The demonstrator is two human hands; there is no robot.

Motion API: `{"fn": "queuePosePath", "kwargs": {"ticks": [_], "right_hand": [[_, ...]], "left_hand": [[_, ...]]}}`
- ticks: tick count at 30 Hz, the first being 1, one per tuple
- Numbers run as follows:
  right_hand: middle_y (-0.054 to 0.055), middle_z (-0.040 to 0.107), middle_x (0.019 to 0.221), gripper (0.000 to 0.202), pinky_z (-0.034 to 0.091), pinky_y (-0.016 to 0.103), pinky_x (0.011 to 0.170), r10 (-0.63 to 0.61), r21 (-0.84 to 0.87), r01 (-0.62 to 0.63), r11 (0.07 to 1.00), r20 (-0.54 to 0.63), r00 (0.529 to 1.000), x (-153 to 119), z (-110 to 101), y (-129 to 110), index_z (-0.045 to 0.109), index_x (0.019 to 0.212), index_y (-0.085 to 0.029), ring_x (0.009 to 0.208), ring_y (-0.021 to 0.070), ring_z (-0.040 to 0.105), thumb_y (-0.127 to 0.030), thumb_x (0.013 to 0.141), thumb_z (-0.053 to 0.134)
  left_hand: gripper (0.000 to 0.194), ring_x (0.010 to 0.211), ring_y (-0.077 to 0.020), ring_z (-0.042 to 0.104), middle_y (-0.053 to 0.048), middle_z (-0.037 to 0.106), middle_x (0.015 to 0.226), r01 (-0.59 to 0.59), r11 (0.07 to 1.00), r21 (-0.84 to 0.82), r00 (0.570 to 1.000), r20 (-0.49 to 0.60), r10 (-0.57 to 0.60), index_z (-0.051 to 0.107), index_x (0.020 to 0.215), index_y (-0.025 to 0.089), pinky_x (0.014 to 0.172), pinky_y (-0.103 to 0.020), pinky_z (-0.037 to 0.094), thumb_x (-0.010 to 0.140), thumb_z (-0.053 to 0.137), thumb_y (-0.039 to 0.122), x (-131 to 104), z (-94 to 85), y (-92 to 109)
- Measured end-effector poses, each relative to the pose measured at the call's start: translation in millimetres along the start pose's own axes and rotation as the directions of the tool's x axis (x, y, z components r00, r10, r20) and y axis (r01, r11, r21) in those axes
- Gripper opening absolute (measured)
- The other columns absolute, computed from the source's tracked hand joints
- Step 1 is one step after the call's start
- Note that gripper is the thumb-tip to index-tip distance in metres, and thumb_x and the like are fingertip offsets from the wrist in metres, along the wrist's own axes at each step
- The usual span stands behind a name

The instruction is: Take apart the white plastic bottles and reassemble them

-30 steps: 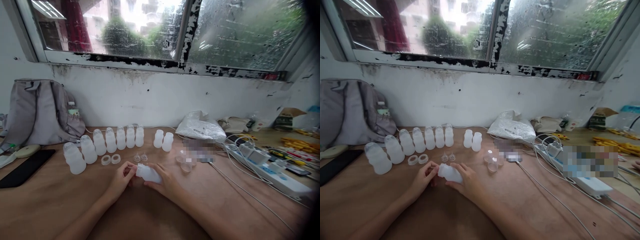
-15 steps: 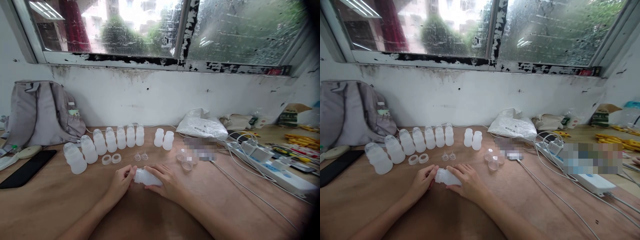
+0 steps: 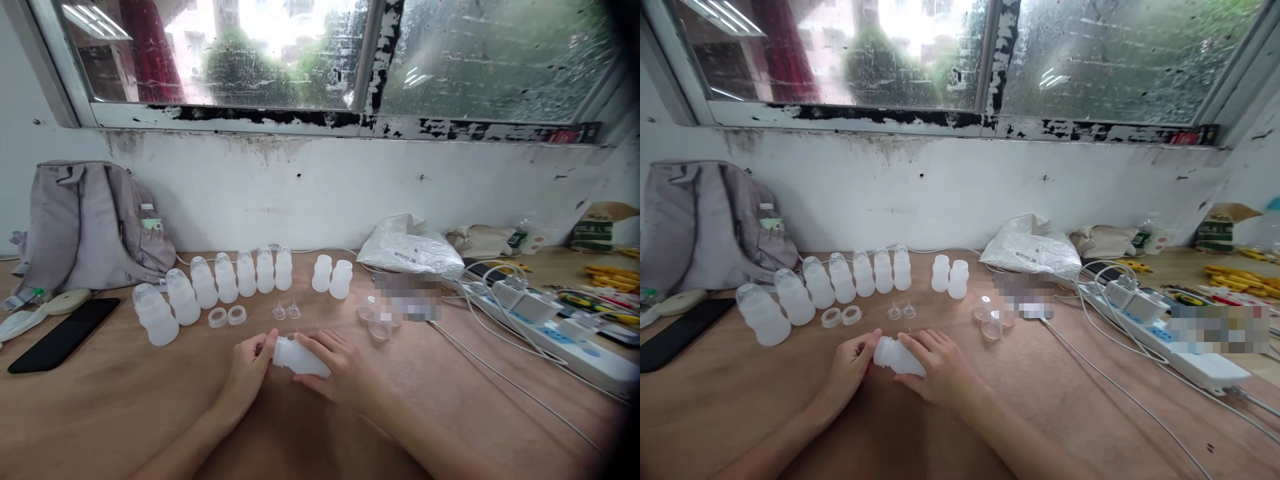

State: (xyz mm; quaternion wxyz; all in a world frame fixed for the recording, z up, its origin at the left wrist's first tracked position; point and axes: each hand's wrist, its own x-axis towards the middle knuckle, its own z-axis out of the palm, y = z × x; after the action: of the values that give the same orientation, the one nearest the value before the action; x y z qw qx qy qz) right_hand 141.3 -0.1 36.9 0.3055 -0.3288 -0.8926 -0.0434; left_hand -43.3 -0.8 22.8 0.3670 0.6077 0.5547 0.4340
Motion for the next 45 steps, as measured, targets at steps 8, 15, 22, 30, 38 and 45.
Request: {"fn": "queuePosePath", "kwargs": {"ticks": [8, 15, 22, 30, 38, 45], "right_hand": [[0.009, 0.060, 0.097, 0.049, 0.047, 0.035, 0.072, 0.167, 0.115, -0.170, 0.979, 0.037, 0.985, -2.3, 2.7, 1.3, 0.047, 0.113, -0.019, 0.085, 0.0226, 0.057, -0.041, 0.071, 0.060], [0.006, 0.061, 0.097, 0.044, 0.047, 0.030, 0.071, 0.240, 0.113, -0.244, 0.963, 0.050, 0.970, -0.6, 1.0, 5.3, 0.049, 0.110, -0.022, 0.085, 0.0205, 0.059, -0.038, 0.070, 0.062], [0.006, 0.061, 0.099, 0.045, 0.047, 0.032, 0.073, 0.241, 0.126, -0.249, 0.960, 0.072, 0.968, 1.3, 1.6, 3.9, 0.049, 0.110, -0.023, 0.088, 0.0216, 0.058, -0.039, 0.070, 0.062], [0.005, 0.061, 0.097, 0.044, 0.048, 0.031, 0.071, 0.271, 0.117, -0.281, 0.953, 0.096, 0.958, 1.6, 3.2, 7.6, 0.049, 0.110, -0.024, 0.087, 0.0213, 0.059, -0.036, 0.069, 0.063], [0.005, 0.061, 0.098, 0.046, 0.047, 0.031, 0.072, 0.256, 0.097, -0.265, 0.959, 0.090, 0.962, 0.8, 4.3, 8.8, 0.050, 0.110, -0.024, 0.087, 0.0209, 0.059, -0.039, 0.069, 0.063], [0.006, 0.059, 0.100, 0.046, 0.046, 0.033, 0.075, 0.237, 0.109, -0.249, 0.962, 0.108, 0.965, 0.8, 5.7, 7.4, 0.049, 0.111, -0.024, 0.088, 0.0216, 0.057, -0.038, 0.070, 0.063]], "left_hand": [[0.041, 0.036, -0.0059, 0.032, 0.008, 0.037, 0.043, 0.057, 0.975, -0.214, 0.998, 0.034, -0.050, 0.045, 0.061, 0.017, 0.035, -0.018, 0.025, 0.073, 0.047, 0.056, 7.3, 5.9, -10.2], [0.039, 0.067, -0.0123, 0.052, -0.004, 0.061, 0.084, 0.085, 0.906, -0.414, 0.977, 0.215, 0.007, 0.058, 0.101, 0.017, 0.052, -0.019, 0.040, 0.067, 0.063, 0.036, 10.2, -8.1, 0.6], [0.041, 0.083, -0.0163, 0.055, -0.006, 0.060, 0.094, 0.128, 0.848, -0.514, 0.987, 0.153, -0.057, 0.053, 0.106, 0.018, 0.070, -0.026, 0.043, 0.068, 0.062, 0.032, 11.1, -9.1, 2.1], [0.040, 0.090, -0.0177, 0.055, -0.007, 0.059, 0.100, 0.126, 0.822, -0.555, 0.985, 0.166, -0.039, 0.052, 0.103, 0.018, 0.076, -0.028, 0.042, 0.066, 0.063, 0.027, 13.2, -9.9, 0.5], [0.035, 0.095, -0.0188, 0.054, -0.008, 0.060, 0.101, 0.063, 0.839, -0.541, 0.994, 0.110, -0.003, 0.055, 0.094, 0.017, 0.080, -0.028, 0.042, 0.062, 0.066, 0.025, 14.3, -6.5, -4.9], [0.039, 0.092, -0.0189, 0.055, -0.007, 0.062, 0.094, 0.080, 0.839, -0.538, 0.989, 0.145, -0.001, 0.056, 0.095, 0.017, 0.079, -0.029, 0.042, 0.060, 0.069, 0.025, 12.4, -5.4, -5.1]]}}
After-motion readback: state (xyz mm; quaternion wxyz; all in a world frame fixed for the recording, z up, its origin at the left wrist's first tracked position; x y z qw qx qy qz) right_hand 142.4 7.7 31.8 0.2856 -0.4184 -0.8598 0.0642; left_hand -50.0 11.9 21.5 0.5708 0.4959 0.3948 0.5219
